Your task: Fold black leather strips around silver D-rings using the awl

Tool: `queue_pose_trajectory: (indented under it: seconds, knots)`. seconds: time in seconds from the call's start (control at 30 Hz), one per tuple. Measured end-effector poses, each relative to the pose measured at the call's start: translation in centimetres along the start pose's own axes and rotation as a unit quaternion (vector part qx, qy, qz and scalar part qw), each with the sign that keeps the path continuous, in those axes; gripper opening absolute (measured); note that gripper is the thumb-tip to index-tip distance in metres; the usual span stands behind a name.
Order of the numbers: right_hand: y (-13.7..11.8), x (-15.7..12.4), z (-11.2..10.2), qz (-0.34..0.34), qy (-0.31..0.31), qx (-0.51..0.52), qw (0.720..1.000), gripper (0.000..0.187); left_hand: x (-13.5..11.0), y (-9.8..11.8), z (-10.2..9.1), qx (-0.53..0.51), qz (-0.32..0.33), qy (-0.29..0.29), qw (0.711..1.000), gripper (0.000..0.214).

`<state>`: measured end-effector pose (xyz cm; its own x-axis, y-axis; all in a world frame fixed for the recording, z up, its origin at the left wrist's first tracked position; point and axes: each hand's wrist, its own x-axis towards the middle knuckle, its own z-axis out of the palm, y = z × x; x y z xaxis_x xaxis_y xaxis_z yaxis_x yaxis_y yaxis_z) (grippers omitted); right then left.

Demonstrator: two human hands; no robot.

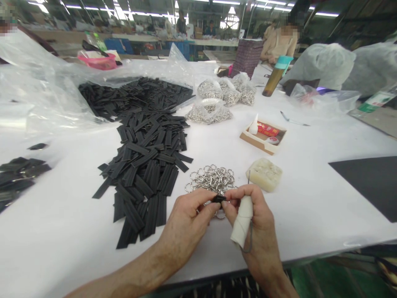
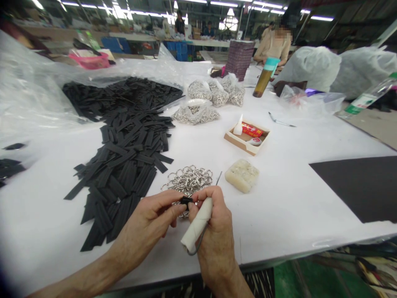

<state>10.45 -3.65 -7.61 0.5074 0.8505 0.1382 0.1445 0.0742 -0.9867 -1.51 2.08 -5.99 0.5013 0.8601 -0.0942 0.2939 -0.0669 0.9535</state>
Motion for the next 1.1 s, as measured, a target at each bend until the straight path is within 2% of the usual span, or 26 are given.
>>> queue_pose_trajectory:
  seconds: [0.1, 0.23, 0.5, 0.77, 1.1]
  knots:
    - [-0.39, 0.17, 0.03, -0.008, 0.0, -0.003, 1.0, 0.009, 0.12, -0.1, 0.26, -0.117, -0.075, -0.044, 0.989, 0.019]
    - [-0.59, 0.33, 0.28, 0.002, -0.008, 0.011, 1.0, 0.01, 0.32, -0.3, 0.45, -0.217, -0.088, -0.052, 0.971, 0.017]
    - [-0.5, 0.47, 0.11, 0.022, -0.032, 0.021, 0.999, 0.012, 0.54, -0.33, 0.36, -0.249, -0.118, -0.048, 0.96, 0.016]
    - [-0.59, 0.43, 0.2, 0.024, -0.012, 0.015, 1.0, 0.013, 0.69, -0.67, 0.55, -0.262, -0.133, -0.047, 0.955, 0.016]
    - [-0.1, 0.27, 0.35, 0.042, -0.027, 0.041, 0.998, 0.011, 0.7, -0.67, 0.55, -0.273, -0.138, -0.05, 0.951, 0.013]
